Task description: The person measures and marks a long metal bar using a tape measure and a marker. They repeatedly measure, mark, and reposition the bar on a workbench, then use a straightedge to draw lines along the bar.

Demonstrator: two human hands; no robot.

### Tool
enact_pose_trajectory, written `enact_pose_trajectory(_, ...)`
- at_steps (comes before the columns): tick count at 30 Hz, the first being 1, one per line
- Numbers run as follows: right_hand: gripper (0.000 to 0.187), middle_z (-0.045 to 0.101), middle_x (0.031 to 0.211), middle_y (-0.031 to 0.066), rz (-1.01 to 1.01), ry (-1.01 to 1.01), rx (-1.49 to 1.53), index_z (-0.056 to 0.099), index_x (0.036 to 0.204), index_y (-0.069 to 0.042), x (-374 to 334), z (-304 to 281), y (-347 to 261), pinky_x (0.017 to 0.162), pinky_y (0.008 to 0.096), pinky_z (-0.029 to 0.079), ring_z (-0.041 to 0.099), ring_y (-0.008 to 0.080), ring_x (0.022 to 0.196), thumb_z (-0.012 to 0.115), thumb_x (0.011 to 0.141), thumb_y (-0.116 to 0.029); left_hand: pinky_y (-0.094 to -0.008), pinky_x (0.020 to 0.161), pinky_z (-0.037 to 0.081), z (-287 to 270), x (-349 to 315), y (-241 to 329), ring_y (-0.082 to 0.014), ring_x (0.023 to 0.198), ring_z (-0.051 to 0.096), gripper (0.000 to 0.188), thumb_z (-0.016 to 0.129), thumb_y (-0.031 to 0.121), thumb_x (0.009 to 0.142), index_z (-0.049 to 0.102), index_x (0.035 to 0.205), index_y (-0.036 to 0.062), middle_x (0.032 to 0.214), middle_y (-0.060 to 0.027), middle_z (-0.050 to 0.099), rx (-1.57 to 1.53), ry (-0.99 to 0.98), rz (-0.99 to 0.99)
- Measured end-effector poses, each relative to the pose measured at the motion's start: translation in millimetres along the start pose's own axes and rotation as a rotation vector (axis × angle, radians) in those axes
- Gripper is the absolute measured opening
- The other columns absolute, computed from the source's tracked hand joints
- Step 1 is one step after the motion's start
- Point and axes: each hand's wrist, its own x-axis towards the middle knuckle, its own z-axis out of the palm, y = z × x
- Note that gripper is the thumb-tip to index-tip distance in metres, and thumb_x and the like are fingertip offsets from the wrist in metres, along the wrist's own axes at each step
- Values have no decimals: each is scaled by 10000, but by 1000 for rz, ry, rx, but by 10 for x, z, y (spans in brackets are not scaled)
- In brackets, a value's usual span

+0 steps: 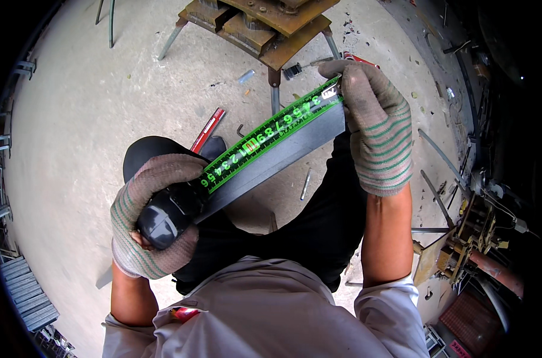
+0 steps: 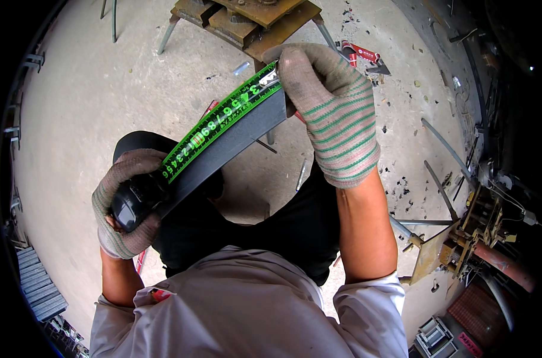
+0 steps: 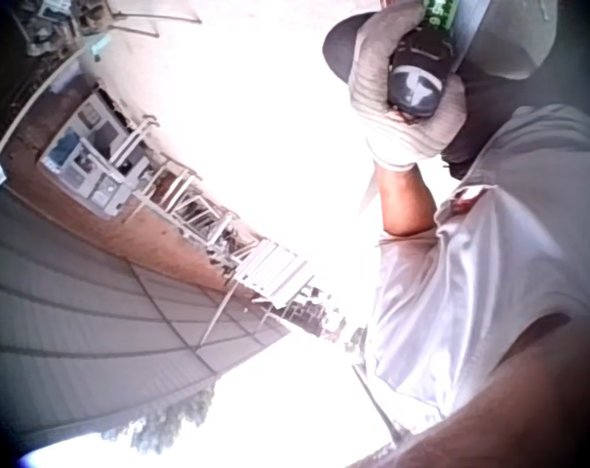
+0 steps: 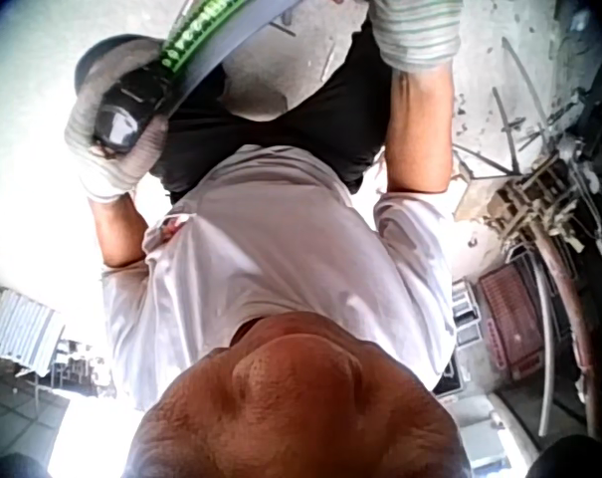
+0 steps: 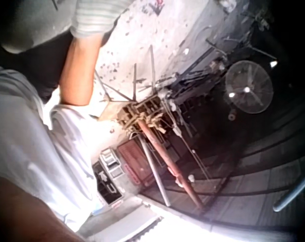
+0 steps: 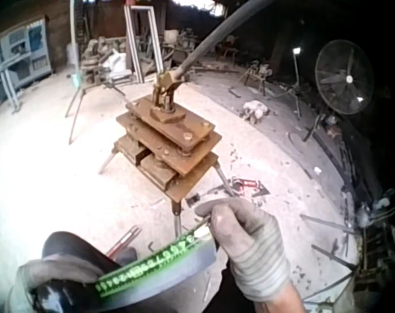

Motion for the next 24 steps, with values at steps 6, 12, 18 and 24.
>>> enact_pose_trajectory(6, 333, 670, 777, -3, 5, 5, -4, 743, 1052, -35, 10, 3, 32, 599, 224, 484, 608, 63, 683, 683, 987, -356, -474, 1001, 503, 27, -24, -25, -386, 1081, 678, 566, 657, 26, 602, 650, 1165, -27, 1099, -221, 702, 16, 32, -2)
enact_pose_trajectory(12, 334, 663, 776, -1, 5, 3, -11, 739, 1044, -29, 24, 0, 34, 592, 225, 475, 603, 66, 677, 685, 981, -352, -462, 997, 506, 71, -28, -16, -376, 1094, 676, 546, 672, 52, 625, 657, 1165, -24, 1107, -225, 696, 86, 65, 17)
enact_pose_trajectory(18, 327, 657, 776, -6, -6, 29, 0, 740, 1052, -30, 17, 22, 46, 590, 228, 474, 603, 65, 679, 677, 987, -344, -455, 986, 511, 116, -58, -64, -369, 1094, 674, 526, 697, 64, 639, 661, 1156, -27, 1139, -232, 686, 114, 110, 34)
enact_pose_trajectory(24, 316, 675, 839, 5, 8, -5, -22, 740, 1075, -25, 35, -24, 78, 660, 233, 484, 605, 72, 730, 666, 999, -322, -448, 964, 523, 134, -74, -92, -372, 1081, 677, 518, 706, 54, 647, 650, 1156, -25, 1129, -239, 683, 164, 127, 86)
